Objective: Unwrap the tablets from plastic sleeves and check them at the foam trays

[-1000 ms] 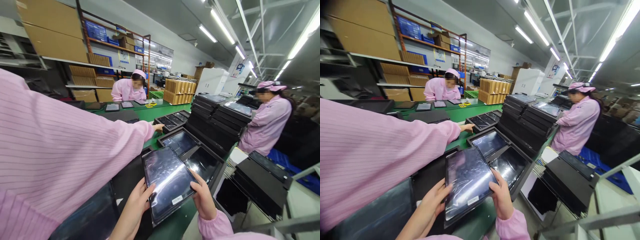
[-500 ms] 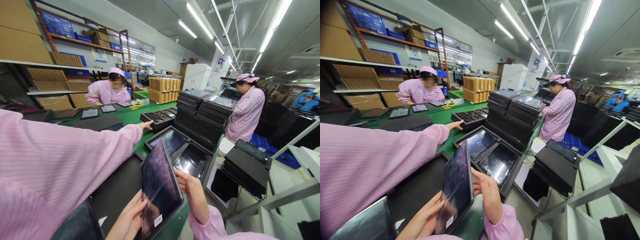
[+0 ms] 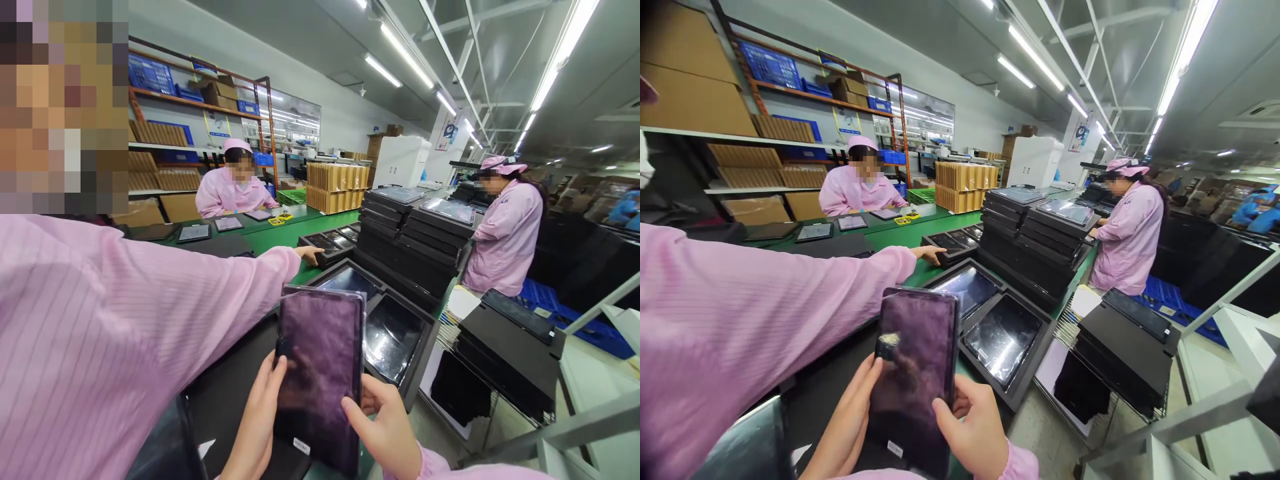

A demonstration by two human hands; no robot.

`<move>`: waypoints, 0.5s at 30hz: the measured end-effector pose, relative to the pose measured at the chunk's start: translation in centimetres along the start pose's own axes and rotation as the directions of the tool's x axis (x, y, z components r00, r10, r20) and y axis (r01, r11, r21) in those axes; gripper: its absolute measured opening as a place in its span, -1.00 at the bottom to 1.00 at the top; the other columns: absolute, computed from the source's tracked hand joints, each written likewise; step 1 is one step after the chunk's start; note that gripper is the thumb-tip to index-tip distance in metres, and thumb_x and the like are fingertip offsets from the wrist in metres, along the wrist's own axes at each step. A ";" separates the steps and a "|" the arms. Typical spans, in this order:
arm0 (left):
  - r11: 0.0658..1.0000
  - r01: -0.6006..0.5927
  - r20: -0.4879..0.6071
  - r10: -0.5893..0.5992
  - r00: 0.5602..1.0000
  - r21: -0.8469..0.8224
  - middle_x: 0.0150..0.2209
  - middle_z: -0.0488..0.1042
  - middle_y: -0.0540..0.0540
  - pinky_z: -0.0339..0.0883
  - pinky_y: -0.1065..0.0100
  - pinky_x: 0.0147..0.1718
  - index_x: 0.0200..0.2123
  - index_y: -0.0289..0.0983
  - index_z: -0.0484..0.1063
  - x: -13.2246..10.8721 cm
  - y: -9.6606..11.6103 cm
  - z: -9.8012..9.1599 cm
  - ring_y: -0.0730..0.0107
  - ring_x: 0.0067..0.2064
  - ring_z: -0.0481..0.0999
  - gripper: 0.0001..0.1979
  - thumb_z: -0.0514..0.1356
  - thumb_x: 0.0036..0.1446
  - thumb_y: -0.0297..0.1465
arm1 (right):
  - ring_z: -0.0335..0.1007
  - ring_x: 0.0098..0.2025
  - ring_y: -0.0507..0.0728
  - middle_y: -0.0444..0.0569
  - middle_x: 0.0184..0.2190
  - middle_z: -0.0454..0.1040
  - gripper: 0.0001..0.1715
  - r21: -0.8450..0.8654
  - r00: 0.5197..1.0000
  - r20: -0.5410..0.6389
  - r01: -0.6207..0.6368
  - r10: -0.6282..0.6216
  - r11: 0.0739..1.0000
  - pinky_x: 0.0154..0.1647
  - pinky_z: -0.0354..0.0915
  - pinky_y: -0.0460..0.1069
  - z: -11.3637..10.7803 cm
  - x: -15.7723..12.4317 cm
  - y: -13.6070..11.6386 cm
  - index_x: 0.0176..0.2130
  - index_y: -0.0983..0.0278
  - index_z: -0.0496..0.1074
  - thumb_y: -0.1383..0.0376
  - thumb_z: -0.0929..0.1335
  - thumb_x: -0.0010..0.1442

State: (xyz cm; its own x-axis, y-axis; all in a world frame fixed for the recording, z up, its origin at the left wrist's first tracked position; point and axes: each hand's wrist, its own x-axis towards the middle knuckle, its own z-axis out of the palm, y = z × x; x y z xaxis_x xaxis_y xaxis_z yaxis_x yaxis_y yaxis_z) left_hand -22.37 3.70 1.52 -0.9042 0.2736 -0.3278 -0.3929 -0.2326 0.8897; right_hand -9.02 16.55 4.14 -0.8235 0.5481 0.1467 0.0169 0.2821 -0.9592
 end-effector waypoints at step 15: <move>0.847 -0.505 0.230 0.465 0.855 0.165 -0.35 0.48 -0.03 0.37 0.27 -0.16 -0.39 -0.05 0.53 2.6 1.2 -1.7 0.08 -0.19 0.46 -0.76 0.42 -0.14 -0.13 | 0.63 -0.23 0.42 -0.11 -0.33 0.68 -0.83 0.050 0.989 -0.102 0.108 -0.102 0.993 -0.10 0.56 0.27 0.9 1.0 7.7 -0.35 -0.14 0.68 -0.03 0.50 -0.01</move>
State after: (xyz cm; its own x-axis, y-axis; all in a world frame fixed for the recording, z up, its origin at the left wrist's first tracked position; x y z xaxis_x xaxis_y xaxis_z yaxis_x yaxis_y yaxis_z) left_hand -25.45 2.59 1.20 -0.9175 0.3401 0.2062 0.1511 -0.1815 0.9717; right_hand -10.24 18.55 -3.34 -0.7585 0.5940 0.2679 -0.1004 0.2997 -0.9487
